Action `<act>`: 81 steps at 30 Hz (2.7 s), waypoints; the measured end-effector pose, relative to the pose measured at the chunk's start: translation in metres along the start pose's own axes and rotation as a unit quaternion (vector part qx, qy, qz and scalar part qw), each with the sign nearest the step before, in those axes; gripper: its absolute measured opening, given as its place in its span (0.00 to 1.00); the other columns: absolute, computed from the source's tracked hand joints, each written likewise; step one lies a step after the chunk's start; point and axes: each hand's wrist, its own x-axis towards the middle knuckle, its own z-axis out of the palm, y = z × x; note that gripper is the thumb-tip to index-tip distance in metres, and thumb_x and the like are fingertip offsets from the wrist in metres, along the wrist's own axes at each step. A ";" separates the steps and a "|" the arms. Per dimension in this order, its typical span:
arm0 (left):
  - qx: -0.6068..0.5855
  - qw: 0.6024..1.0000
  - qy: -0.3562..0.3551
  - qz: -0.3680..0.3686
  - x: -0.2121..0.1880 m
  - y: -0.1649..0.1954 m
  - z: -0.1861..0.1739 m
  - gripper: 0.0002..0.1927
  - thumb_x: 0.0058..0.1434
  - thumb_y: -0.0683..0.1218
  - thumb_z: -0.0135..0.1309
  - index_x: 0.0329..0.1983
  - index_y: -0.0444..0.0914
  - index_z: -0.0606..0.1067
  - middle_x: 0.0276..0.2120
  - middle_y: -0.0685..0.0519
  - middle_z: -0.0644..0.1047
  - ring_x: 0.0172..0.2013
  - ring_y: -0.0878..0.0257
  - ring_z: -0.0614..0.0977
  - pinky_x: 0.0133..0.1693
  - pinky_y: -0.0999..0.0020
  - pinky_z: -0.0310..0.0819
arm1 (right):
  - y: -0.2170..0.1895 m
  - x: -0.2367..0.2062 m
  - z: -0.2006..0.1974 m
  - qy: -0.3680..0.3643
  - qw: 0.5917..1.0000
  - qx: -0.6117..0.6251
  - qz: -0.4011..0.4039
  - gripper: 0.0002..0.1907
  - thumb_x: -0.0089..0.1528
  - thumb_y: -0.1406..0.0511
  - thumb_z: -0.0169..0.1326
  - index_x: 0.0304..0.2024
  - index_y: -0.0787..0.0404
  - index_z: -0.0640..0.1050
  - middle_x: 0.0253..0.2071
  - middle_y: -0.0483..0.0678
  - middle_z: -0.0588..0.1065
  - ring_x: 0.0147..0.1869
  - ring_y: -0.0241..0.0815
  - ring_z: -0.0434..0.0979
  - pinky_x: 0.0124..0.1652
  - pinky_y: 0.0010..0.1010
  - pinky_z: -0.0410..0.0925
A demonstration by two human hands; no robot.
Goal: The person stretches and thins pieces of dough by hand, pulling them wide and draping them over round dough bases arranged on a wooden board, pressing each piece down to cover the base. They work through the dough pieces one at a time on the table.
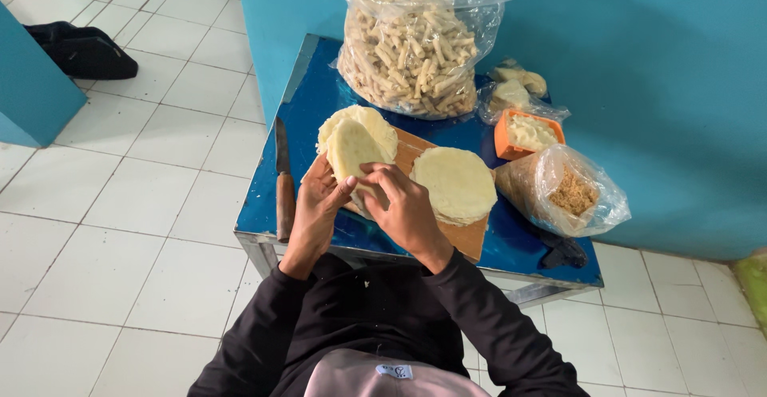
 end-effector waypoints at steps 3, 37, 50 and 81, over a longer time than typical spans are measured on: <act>-0.001 1.000 -0.005 -0.001 0.000 0.001 -0.001 0.34 0.65 0.43 0.61 0.71 0.29 0.63 0.60 0.47 0.75 0.59 0.62 0.77 0.57 0.67 0.73 | 0.008 0.002 -0.001 -0.012 0.997 0.066 0.040 0.06 0.65 0.69 0.60 0.45 0.62 0.78 0.53 0.46 0.81 0.50 0.44 0.86 0.44 0.31 0.78; 0.053 0.999 0.006 -0.003 0.007 -0.004 -0.005 0.31 0.65 0.36 0.51 0.72 0.28 0.60 0.60 0.46 0.75 0.60 0.62 0.76 0.60 0.67 0.70 | 0.053 -0.009 0.004 -0.060 0.851 0.439 0.281 0.09 0.69 0.66 0.55 0.42 0.67 0.79 0.40 0.41 0.75 0.43 0.28 0.71 0.45 0.23 0.67; 0.184 0.982 0.044 0.015 -0.001 -0.005 0.011 0.33 0.65 0.41 0.56 0.72 0.31 0.60 0.51 0.48 0.80 0.48 0.67 0.81 0.45 0.72 0.79 | 0.027 -0.009 0.008 -0.030 0.924 0.301 0.235 0.09 0.70 0.62 0.56 0.44 0.63 0.76 0.35 0.37 0.72 0.37 0.26 0.68 0.38 0.21 0.65; 0.386 0.915 0.086 0.086 -0.002 -0.015 0.013 0.23 0.69 0.40 0.51 0.66 0.32 0.64 0.39 0.41 0.82 0.38 0.59 0.87 0.38 0.67 0.77 | 0.040 -0.018 0.027 0.081 0.814 0.481 0.315 0.10 0.69 0.59 0.53 0.43 0.59 0.72 0.34 0.40 0.73 0.36 0.29 0.72 0.37 0.21 0.68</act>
